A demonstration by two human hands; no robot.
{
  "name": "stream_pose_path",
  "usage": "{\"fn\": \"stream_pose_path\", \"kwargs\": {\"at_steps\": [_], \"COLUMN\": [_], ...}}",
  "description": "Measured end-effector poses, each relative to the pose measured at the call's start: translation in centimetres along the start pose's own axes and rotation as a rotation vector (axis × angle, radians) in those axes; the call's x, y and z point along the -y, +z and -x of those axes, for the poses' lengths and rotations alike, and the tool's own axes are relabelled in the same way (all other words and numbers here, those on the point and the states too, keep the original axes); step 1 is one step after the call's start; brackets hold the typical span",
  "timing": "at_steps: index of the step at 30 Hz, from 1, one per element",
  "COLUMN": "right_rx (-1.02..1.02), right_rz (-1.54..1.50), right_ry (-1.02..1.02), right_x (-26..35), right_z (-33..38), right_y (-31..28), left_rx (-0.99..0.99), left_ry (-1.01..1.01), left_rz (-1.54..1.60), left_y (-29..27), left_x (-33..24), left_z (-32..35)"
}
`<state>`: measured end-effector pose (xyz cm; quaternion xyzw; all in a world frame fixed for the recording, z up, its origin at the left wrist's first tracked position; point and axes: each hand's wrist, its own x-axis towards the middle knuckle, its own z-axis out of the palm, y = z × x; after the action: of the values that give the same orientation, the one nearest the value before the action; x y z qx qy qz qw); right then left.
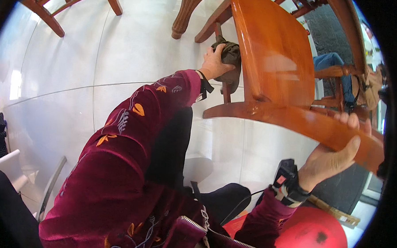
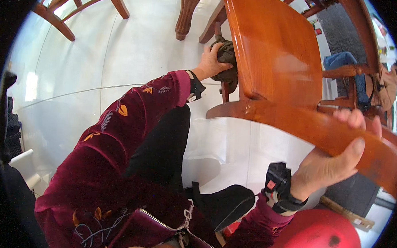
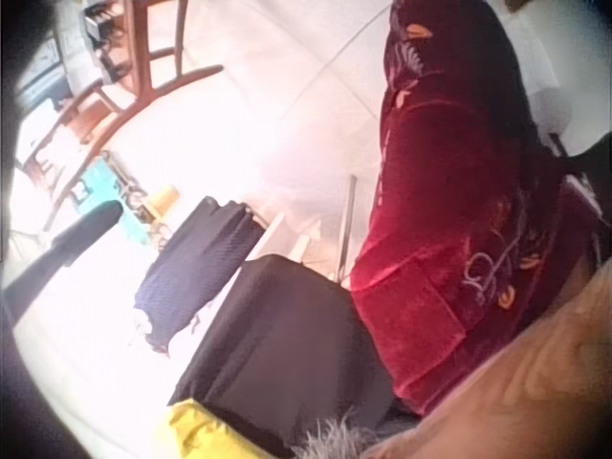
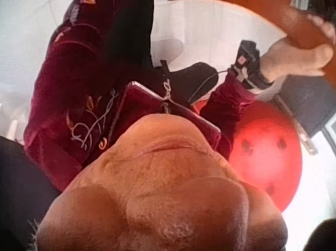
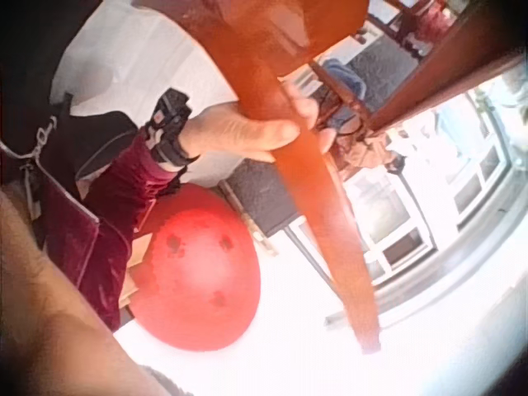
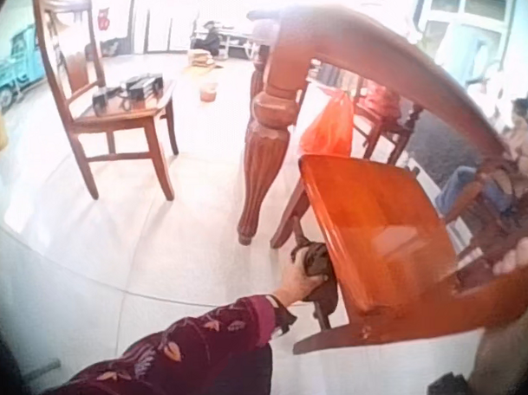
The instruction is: The person wipes a wooden chair with a cloth, cleaning the seat, back, and legs. Then the person wipes a large red inflatable ball with the same cloth, rotating it to clean multiple sides.
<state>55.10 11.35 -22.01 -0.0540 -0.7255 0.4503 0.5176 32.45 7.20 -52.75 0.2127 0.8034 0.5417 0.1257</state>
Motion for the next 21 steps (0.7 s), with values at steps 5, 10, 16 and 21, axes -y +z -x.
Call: {"fn": "stream_pose_path", "kwargs": {"at_steps": [5, 10, 16, 21], "right_rx": [-0.040, -0.067, -0.046, -0.036], "right_rz": [0.059, 0.009, -0.027, 0.064], "right_ry": [0.008, 0.057, 0.045, 0.044], "right_x": [0.8, 0.8, 0.6, 0.5], "right_z": [0.4, 0.3, 0.3, 0.3], "right_y": [0.5, 0.7, 0.8, 0.2], "left_rx": [-0.005, -0.095, -0.221, -0.197], "left_ry": [0.076, 0.103, 0.188, 0.274], "left_rz": [0.088, 0.078, -0.035, -0.042], "left_y": [0.0, 0.2, -1.1, -1.2], "left_x": [0.2, 0.4, 2.0, 3.3], "left_z": [-2.0, -4.0, -12.9, -14.3]}}
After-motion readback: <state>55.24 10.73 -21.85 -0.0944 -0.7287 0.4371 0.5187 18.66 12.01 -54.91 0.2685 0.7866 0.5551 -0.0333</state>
